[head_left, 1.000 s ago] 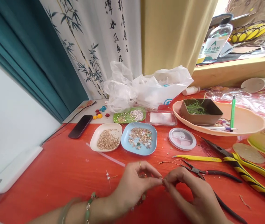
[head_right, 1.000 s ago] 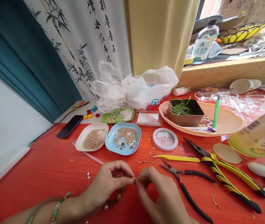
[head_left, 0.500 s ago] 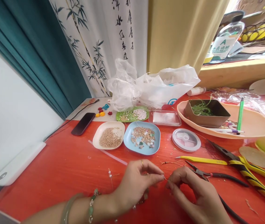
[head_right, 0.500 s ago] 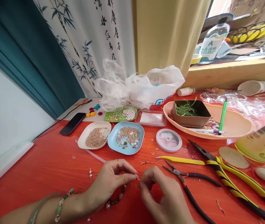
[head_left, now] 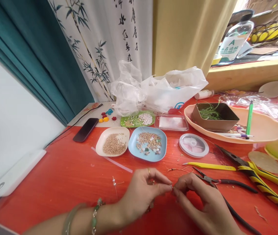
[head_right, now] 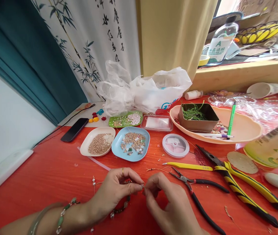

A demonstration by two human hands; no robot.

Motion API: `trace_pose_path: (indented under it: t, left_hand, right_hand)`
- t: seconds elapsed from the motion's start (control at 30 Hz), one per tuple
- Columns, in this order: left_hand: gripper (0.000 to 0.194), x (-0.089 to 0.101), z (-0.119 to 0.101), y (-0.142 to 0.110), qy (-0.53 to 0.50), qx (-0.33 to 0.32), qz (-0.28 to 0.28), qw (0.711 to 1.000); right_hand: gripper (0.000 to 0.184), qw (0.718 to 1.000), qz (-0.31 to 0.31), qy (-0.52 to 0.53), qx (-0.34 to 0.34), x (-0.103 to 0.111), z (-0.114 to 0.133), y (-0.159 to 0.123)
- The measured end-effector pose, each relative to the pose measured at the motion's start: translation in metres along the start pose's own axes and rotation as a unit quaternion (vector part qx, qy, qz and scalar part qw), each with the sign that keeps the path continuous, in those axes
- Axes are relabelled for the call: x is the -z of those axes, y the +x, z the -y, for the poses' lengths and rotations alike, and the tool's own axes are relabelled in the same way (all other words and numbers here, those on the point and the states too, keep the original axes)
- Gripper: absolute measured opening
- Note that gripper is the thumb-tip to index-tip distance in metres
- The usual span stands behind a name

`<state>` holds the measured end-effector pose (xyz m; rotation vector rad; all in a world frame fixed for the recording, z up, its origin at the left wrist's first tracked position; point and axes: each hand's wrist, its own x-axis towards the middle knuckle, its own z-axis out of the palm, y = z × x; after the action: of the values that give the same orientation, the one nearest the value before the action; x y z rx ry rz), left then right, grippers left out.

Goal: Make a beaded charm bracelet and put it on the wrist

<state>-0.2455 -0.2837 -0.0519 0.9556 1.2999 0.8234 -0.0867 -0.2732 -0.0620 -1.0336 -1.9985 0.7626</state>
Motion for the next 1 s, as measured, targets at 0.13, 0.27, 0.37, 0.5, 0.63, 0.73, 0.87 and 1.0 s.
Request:
trace_pose_path:
  t: [0.13,0.27,0.37,0.5,0.63,0.73,0.87,1.0]
  left_hand:
    - [0.019,0.001,-0.001,0.0,-0.021,0.01,0.01,1.0]
    - [0.02,0.002,-0.003,-0.001,-0.077,0.027,0.042,0.996]
    - [0.022,0.002,-0.005,-0.001,-0.102,0.044,0.071,0.991]
    - [0.026,0.002,-0.005,-0.003,-0.092,0.062,0.086,0.99]
    - [0.027,0.004,-0.004,-0.003,-0.071,0.056,0.083,0.992]
    - [0.027,0.004,-0.002,-0.003,-0.065,0.046,0.071,0.994]
    - [0.027,0.004,-0.001,-0.002,-0.049,0.026,0.054,0.997]
    - [0.026,0.005,-0.001,0.0,0.0,0.016,0.051,0.999]
  right_hand:
    - [0.011,0.999,0.018,0.007,0.04,0.002,-0.001,0.0]
    - [0.008,0.997,0.025,0.017,0.067,0.003,-0.003,-0.002]
    - [0.007,0.996,0.014,0.015,0.092,0.004,-0.003,-0.002]
    - [0.013,0.99,-0.037,-0.007,0.139,0.005,-0.002,0.0]
    - [0.017,0.981,-0.074,-0.036,0.174,0.007,-0.001,0.004]
    - [0.018,0.978,-0.088,-0.064,0.175,0.009,-0.002,0.006]
    - [0.018,0.974,-0.086,-0.095,0.185,0.01,-0.006,0.009]
    - [0.02,0.971,-0.068,-0.118,0.196,0.009,-0.011,0.01]
